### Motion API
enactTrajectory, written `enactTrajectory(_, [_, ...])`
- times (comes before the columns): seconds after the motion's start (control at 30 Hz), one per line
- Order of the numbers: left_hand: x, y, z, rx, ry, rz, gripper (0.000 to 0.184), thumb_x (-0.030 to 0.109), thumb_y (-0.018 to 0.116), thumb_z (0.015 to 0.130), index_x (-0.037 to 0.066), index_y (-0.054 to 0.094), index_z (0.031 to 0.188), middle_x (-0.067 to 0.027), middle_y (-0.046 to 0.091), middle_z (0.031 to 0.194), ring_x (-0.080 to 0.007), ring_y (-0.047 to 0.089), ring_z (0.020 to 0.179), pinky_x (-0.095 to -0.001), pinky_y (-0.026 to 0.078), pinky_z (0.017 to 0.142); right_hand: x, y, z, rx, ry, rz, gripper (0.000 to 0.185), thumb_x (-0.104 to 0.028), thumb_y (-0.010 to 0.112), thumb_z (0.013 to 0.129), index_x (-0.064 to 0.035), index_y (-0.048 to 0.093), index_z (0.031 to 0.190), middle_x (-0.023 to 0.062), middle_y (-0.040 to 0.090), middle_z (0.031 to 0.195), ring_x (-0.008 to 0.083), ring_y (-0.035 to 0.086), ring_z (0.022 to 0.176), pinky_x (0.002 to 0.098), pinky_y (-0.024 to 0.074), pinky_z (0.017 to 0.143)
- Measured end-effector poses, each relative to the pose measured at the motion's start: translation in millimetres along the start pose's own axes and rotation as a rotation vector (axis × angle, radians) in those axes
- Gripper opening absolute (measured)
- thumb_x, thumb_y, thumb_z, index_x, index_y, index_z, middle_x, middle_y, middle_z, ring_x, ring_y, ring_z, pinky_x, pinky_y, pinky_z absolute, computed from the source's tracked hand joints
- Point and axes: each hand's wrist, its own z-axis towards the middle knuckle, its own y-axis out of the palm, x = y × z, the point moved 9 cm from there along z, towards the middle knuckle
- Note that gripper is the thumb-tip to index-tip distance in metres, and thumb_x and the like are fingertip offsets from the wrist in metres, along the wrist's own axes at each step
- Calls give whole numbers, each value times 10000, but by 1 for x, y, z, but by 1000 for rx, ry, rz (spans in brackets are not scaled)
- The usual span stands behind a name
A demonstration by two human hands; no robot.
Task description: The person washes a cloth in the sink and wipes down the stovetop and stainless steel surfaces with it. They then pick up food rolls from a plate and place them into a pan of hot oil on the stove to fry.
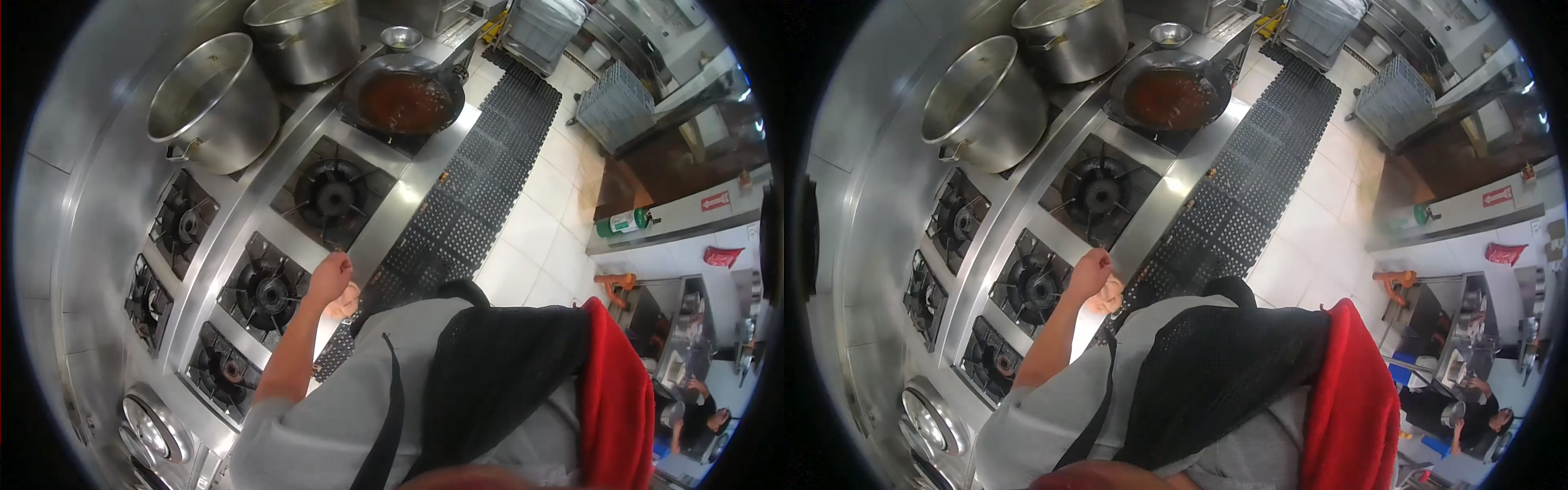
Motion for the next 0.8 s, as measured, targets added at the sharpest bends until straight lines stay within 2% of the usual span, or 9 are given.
enactTrajectory(0.1, [12,5,32,34,13,-46,109,132,610,868,38,639,917,-179,658,960,-378,646,920,-446,517,779,-10,-18,16,11,58,83,200,-166,614,879,-26,716,980,125,714,921,273,694,839,379,556,742])
enactTrajectory(0.23, [27,35,54,185,88,-45,137,154,576,909,39,634,956,-189,663,958,-400,640,924,-460,513,791,-48,-74,99,-66,-48,-6,209,-182,614,880,-35,715,989,122,713,953,271,689,879,382,553,772])
enactTrajectory(0.27, [30,39,42,270,-7,-48,137,154,576,909,39,634,956,-189,663,958,-400,640,924,-460,513,791,-67,-93,131,-99,-104,-57,211,-186,615,880,-37,715,992,121,713,961,271,687,889,383,552,780])
enactTrajectory(0.47, [90,95,-5,286,-415,-70,231,236,555,980,28,654,991,-252,663,966,-442,633,936,-508,503,786,-157,-195,247,-135,-426,-331,225,-210,615,881,-50,714,1006,116,711,1008,267,679,949,388,547,825])
enactTrajectory(0.5, [85,119,-14,148,-520,-64,261,255,556,992,25,676,963,-249,673,931,-446,647,895,-510,507,756,-169,-213,254,-102,-470,-382,228,-214,615,881,-52,714,1008,115,711,1016,266,678,960,389,546,832])
enactTrajectory(0.57, [98,137,-38,336,-443,-47,230,229,587,955,25,676,896,-236,673,841,-442,661,816,-517,510,697,-188,-242,259,-40,-526,-466,233,-222,616,881,-56,713,1013,114,711,1032,265,675,980,390,545,847])
enactTrajectory(0.67, [68,195,-55,125,-543,-1,200,216,609,915,43,708,927,-218,705,840,-434,690,810,-494,546,722,-210,-269,244,3,-552,-480,240,-234,616,882,-63,713,1020,111,710,1056,263,671,1010,393,543,870])
enactTrajectory(0.7, [78,201,-56,93,-603,-71,240,252,588,927,47,708,960,-230,712,911,-427,688,879,-493,546,770,-207,-269,242,-16,-575,-447,243,-238,616,882,-65,713,1022,110,710,1064,263,670,1020,394,542,877])
enactTrajectory(0.8, [84,225,-35,5,-557,-112,248,258,582,929,46,706,967,-235,708,932,-427,683,899,-494,542,784,-190,-262,226,-118,-638,-239,219,-269,688,818,-113,714,970,61,703,955,253,659,970,383,535,822])
